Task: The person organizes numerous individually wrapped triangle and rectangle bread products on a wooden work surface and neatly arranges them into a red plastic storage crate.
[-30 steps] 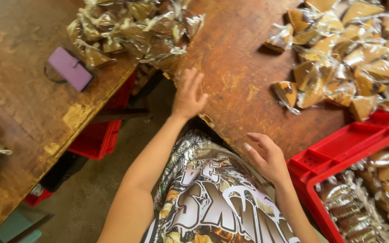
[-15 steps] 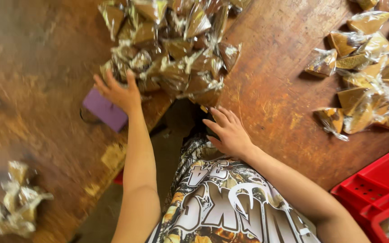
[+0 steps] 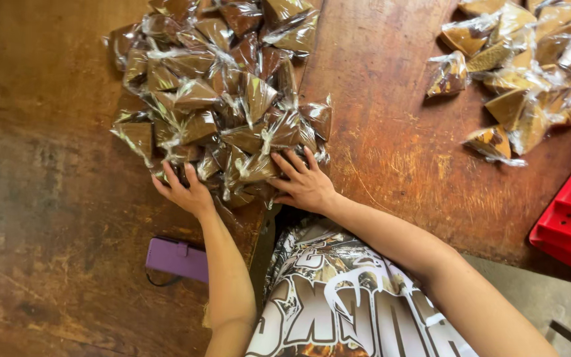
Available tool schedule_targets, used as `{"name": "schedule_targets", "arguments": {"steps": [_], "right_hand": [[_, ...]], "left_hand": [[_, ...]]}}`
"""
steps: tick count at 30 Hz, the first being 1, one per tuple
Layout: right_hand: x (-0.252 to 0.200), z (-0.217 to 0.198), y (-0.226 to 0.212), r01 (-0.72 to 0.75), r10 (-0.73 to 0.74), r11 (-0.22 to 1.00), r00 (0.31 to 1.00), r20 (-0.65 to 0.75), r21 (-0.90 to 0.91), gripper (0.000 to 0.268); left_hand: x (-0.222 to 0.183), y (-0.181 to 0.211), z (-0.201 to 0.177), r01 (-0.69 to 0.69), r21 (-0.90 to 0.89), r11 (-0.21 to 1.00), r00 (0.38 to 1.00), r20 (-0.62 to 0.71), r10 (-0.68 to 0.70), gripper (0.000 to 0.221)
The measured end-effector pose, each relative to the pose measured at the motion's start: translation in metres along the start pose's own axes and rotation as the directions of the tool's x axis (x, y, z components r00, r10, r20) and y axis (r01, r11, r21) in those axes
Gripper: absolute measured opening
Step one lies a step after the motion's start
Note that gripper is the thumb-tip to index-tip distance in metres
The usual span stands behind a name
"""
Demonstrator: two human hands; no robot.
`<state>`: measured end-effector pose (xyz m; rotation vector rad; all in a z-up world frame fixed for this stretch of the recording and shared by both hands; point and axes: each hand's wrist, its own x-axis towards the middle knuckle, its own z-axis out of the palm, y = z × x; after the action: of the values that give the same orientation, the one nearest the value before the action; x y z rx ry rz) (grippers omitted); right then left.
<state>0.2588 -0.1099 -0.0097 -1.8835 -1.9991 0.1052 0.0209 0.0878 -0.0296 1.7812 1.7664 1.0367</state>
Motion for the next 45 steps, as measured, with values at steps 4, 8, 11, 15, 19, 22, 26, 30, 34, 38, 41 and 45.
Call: {"name": "schedule_targets", "arguments": {"steps": [4, 8, 11, 15, 19, 22, 26, 30, 34, 38, 41, 45], "right_hand": [[0.018, -0.01, 0.007, -0.135, 0.129, 0.989, 0.987, 0.095, 0.061, 0.061], [0.027, -0.017, 0.018, -0.188, 0.185, 0.982, 0.976, 0.117, 0.02, 0.055], [0.026, -0.019, 0.031, -0.235, 0.234, 0.971, 0.972, 0.025, 0.041, 0.056], [0.005, -0.027, 0.061, -0.282, 0.283, 0.959, 0.959, -0.02, 0.022, 0.055], [-0.043, -0.049, 0.1, -0.365, 0.365, 0.931, 0.93, -0.05, -0.005, 0.054], [-0.095, -0.078, 0.128, -0.422, 0.433, 0.9, 0.893, -0.118, 0.11, 0.055], [-0.141, -0.108, 0.151, -0.598, 0.624, 0.78, 0.722, -0.299, 0.183, 0.048], [-0.139, -0.12, 0.188, -0.617, 0.651, 0.749, 0.618, -0.441, 0.241, 0.045], [-0.087, -0.116, 0.242, -0.611, 0.601, 0.772, 0.612, -0.514, 0.175, 0.044], [0.009, -0.118, 0.303, -0.581, 0.575, 0.804, 0.701, -0.422, 0.129, 0.047], [0.1, -0.114, 0.342, -0.583, 0.571, 0.81, 0.76, -0.31, 0.06, 0.057], [0.198, -0.087, 0.383, -0.6, 0.611, 0.79, 0.748, -0.26, 0.127, 0.066]], "left_hand": [[0.014, 0.013, 0.035, 0.006, 0.018, 1.0, 0.999, -0.054, -0.005, 0.065], [0.019, 0.035, 0.063, 0.013, -0.037, 0.999, 0.997, -0.074, -0.016, 0.066], [0.014, 0.061, 0.085, 0.016, -0.077, 0.997, 0.999, -0.043, -0.019, 0.064], [-0.011, 0.105, 0.128, -0.107, -0.08, 0.991, 0.994, -0.002, 0.107, 0.052], [-0.076, 0.16, 0.161, -0.158, -0.305, 0.939, 0.985, 0.024, 0.173, 0.068], [-0.12, 0.197, 0.158, -0.143, -0.441, 0.886, 0.922, 0.265, 0.281, 0.077], [-0.096, 0.198, 0.114, -0.2, -0.465, 0.862, 0.672, 0.575, 0.466, 0.061], [0.047, 0.149, 0.086, -0.074, -0.769, 0.635, 0.931, 0.175, 0.319, 0.044], [0.241, 0.079, 0.023, -0.648, -0.071, 0.758, 0.737, -0.308, 0.601, 0.032], [0.33, 0.025, 0.017, -0.485, -0.1, 0.869, 0.873, -0.115, 0.475, 0.032], [0.36, 0.01, 0.05, -0.402, -0.172, 0.899, 0.91, 0.032, 0.413, 0.035], [0.37, 0.017, 0.087, -0.324, -0.313, 0.892, 0.876, 0.257, 0.409, 0.044]]}}
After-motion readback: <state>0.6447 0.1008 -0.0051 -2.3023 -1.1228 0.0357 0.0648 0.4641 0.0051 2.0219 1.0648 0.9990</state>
